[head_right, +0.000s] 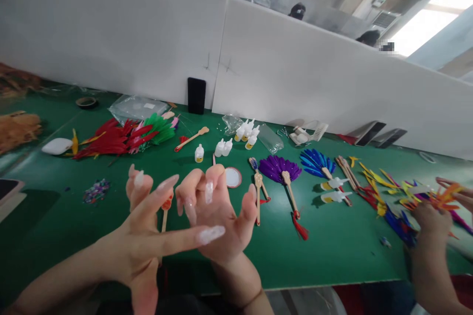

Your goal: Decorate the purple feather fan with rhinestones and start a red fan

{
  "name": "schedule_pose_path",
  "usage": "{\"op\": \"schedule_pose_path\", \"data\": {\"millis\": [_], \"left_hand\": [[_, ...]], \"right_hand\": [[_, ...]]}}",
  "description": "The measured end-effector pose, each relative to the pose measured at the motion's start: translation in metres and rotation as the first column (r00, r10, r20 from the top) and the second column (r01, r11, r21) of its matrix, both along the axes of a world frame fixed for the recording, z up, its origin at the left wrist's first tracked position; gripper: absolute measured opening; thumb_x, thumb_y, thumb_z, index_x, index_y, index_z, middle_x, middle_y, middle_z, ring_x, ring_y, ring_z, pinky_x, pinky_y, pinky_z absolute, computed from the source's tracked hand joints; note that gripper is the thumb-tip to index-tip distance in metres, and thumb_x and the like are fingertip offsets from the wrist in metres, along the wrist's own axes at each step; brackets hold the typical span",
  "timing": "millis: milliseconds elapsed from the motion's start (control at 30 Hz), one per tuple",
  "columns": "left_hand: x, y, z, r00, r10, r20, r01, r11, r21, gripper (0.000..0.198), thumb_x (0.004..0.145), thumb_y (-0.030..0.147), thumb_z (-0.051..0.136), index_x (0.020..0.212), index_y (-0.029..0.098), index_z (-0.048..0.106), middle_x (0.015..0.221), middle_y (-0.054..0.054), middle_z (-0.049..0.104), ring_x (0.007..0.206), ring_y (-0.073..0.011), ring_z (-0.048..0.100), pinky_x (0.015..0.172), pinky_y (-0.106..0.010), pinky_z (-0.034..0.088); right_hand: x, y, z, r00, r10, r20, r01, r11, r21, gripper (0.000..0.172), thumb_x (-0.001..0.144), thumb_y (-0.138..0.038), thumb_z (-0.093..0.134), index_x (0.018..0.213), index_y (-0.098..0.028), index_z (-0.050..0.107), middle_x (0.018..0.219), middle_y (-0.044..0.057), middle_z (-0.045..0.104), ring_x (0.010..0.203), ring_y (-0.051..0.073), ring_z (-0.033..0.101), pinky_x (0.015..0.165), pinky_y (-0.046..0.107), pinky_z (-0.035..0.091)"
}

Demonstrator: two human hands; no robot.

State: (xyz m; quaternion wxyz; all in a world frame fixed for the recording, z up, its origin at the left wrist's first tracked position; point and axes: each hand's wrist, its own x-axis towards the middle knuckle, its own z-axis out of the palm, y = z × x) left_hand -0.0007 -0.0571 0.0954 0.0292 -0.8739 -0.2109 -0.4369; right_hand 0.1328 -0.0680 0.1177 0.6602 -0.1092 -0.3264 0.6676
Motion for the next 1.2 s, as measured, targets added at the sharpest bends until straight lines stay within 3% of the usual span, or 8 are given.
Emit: {"op": "schedule_pose_path", "data": {"millis": [167, 367, 533, 600, 800, 933, 1033, 1200], "left_hand": [[-0.001, 0.004, 0.0, 0.998, 0.04, 0.038, -0.039, 0.999, -0.018, 0.091, 0.075, 0.081, 0.032, 0.15, 0.029, 0.023, 0.158, -0.003, 0.015, 0.147, -0.0287, 0.0, 0.118, -0.048, -0.008], [0.002, 0.004, -0.001, 0.999, 0.016, 0.037, -0.017, 1.0, 0.025, 0.087, 0.073, 0.084, 0.032, 0.146, 0.039, 0.027, 0.16, 0.002, 0.001, 0.146, -0.021, -0.008, 0.118, -0.042, -0.01], [0.003, 0.005, -0.007, 0.995, 0.031, 0.098, -0.033, 0.999, 0.021, 0.088, 0.074, 0.082, 0.033, 0.148, 0.036, 0.024, 0.16, 0.0, -0.002, 0.146, -0.0238, -0.005, 0.117, -0.043, -0.011], [0.002, 0.005, -0.007, 0.994, 0.062, 0.092, -0.065, 0.998, 0.027, 0.087, 0.075, 0.081, 0.032, 0.148, 0.034, 0.025, 0.16, 0.0, 0.001, 0.147, -0.0237, -0.001, 0.118, -0.043, -0.01], [0.002, 0.002, -0.01, 0.998, 0.046, 0.034, -0.047, 0.998, 0.037, 0.082, 0.071, 0.082, 0.041, 0.142, 0.043, 0.035, 0.149, 0.0, 0.036, 0.147, -0.0236, -0.005, 0.119, -0.047, -0.006], [-0.001, 0.004, -0.01, 0.994, 0.069, 0.085, -0.069, 0.998, -0.002, 0.09, 0.069, 0.085, 0.037, 0.146, 0.039, 0.029, 0.153, 0.001, 0.029, 0.146, -0.0304, 0.006, 0.119, -0.05, 0.0], [-0.003, 0.006, -0.006, 0.995, 0.076, 0.07, -0.075, 0.997, -0.017, 0.091, 0.071, 0.084, 0.036, 0.147, 0.035, 0.029, 0.157, 0.001, 0.018, 0.146, -0.0322, 0.004, 0.119, -0.05, -0.003], [0.0, 0.004, -0.002, 0.995, 0.044, 0.084, -0.046, 0.999, 0.025, 0.083, 0.074, 0.083, 0.033, 0.143, 0.038, 0.036, 0.155, 0.002, 0.025, 0.147, -0.0238, -0.003, 0.119, -0.044, -0.01]], "right_hand": [[-0.001, 0.001, -0.008, 1.0, 0.006, -0.025, -0.007, 1.0, -0.014, 0.053, 0.082, -0.073, 0.025, 0.079, -0.027, 0.052, 0.06, -0.003, 0.043, 0.056, 0.017, 0.041, 0.077, 0.045, 0.046], [-0.003, 0.001, 0.006, 0.999, 0.03, 0.018, -0.029, 0.996, -0.084, 0.049, 0.079, -0.074, 0.034, 0.07, -0.027, 0.048, 0.057, -0.004, 0.039, 0.058, 0.018, 0.046, 0.076, 0.043, 0.047], [-0.001, 0.003, 0.005, 0.99, 0.113, -0.081, -0.123, 0.984, -0.128, 0.054, 0.082, -0.074, 0.028, 0.069, -0.025, 0.046, 0.058, -0.005, 0.037, 0.052, 0.014, 0.033, 0.071, 0.039, 0.046], [-0.001, 0.003, 0.002, 0.988, 0.121, -0.099, -0.132, 0.984, -0.118, 0.054, 0.082, -0.074, 0.029, 0.07, -0.024, 0.047, 0.059, -0.004, 0.037, 0.054, 0.014, 0.033, 0.072, 0.039, 0.046], [-0.001, 0.004, 0.009, 0.991, 0.126, -0.046, -0.131, 0.985, -0.112, 0.051, 0.079, -0.075, 0.035, 0.069, -0.026, 0.047, 0.057, -0.004, 0.034, 0.057, 0.017, 0.039, 0.073, 0.04, 0.045], [-0.002, 0.004, 0.005, 0.987, 0.147, -0.071, -0.152, 0.985, -0.076, 0.053, 0.081, -0.075, 0.029, 0.071, -0.025, 0.047, 0.057, -0.005, 0.034, 0.053, 0.015, 0.033, 0.071, 0.04, 0.045], [-0.001, 0.004, 0.0, 0.98, 0.169, -0.101, -0.175, 0.983, -0.055, 0.055, 0.082, -0.074, 0.026, 0.073, -0.025, 0.048, 0.059, -0.004, 0.034, 0.054, 0.015, 0.03, 0.068, 0.038, 0.045], [-0.001, 0.003, 0.0, 0.981, 0.169, -0.1, -0.173, 0.984, -0.035, 0.054, 0.081, -0.074, 0.029, 0.075, -0.024, 0.048, 0.061, -0.004, 0.033, 0.055, 0.014, 0.029, 0.061, 0.033, 0.041]]}}
